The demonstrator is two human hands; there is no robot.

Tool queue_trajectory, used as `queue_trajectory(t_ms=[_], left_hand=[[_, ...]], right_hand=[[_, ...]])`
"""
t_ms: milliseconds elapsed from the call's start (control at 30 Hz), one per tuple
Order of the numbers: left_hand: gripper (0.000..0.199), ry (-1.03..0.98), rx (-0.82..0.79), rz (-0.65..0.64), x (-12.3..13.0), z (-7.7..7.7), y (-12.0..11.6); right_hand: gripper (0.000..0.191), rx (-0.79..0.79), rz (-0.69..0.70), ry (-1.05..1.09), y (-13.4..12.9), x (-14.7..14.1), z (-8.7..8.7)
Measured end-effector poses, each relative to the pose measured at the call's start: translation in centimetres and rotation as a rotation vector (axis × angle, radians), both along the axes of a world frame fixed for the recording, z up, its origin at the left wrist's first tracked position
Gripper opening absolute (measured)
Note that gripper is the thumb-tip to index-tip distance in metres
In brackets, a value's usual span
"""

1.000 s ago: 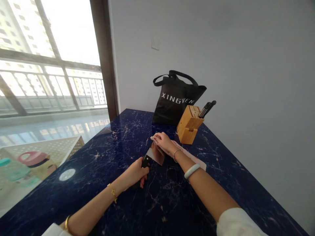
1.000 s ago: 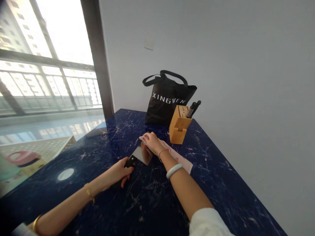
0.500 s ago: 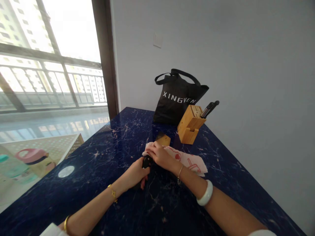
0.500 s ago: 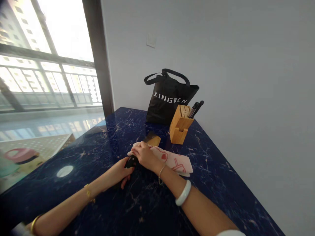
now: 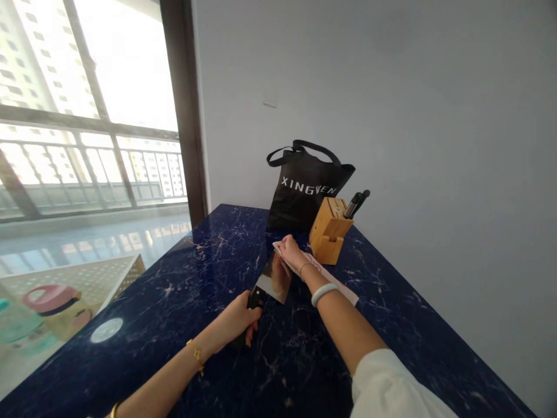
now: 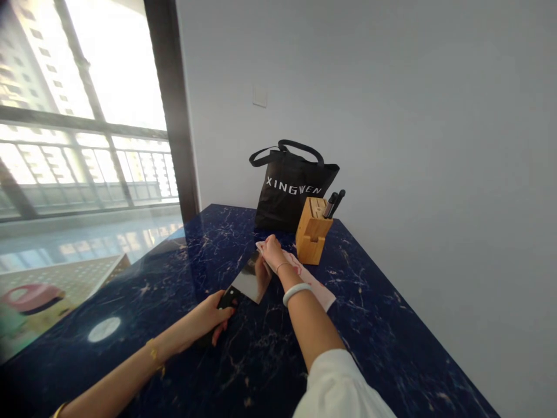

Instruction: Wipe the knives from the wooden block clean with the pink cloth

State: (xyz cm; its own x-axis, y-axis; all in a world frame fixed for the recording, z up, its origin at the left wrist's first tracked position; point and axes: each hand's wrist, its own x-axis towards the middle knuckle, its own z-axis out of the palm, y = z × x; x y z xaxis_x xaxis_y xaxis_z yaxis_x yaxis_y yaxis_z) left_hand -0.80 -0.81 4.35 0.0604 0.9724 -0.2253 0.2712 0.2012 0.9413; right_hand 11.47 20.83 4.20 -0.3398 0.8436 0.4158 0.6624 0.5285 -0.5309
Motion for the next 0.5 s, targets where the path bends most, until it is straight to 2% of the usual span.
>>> queue_trajectory(t_ms=[67,167,333,500], left_hand=[[0.022,-0.014,-0.003,-0.003,-0.1,-0.1,0.1],[0.021,-0.025,-0.002,-0.008,-0.2,-0.2,0.2],[0.020,-0.034,-0.003,0.001,-0.2,-0.2,0.3],[0.017,-0.020,0.016,-0.006,-0.2,0.1,0.0]], right_hand=[[0.010,0.004,0.003,-0.005,0.0,0.1,0.0],[0.008,0.015,0.079,-0.022,-1.7,0.3,-0.2],[0.009,0.047,0.350,-0.004,-7.8,0.9,0.0],[0.006,-0.034,0.456,0.013,-12.4,1.1,1.2]])
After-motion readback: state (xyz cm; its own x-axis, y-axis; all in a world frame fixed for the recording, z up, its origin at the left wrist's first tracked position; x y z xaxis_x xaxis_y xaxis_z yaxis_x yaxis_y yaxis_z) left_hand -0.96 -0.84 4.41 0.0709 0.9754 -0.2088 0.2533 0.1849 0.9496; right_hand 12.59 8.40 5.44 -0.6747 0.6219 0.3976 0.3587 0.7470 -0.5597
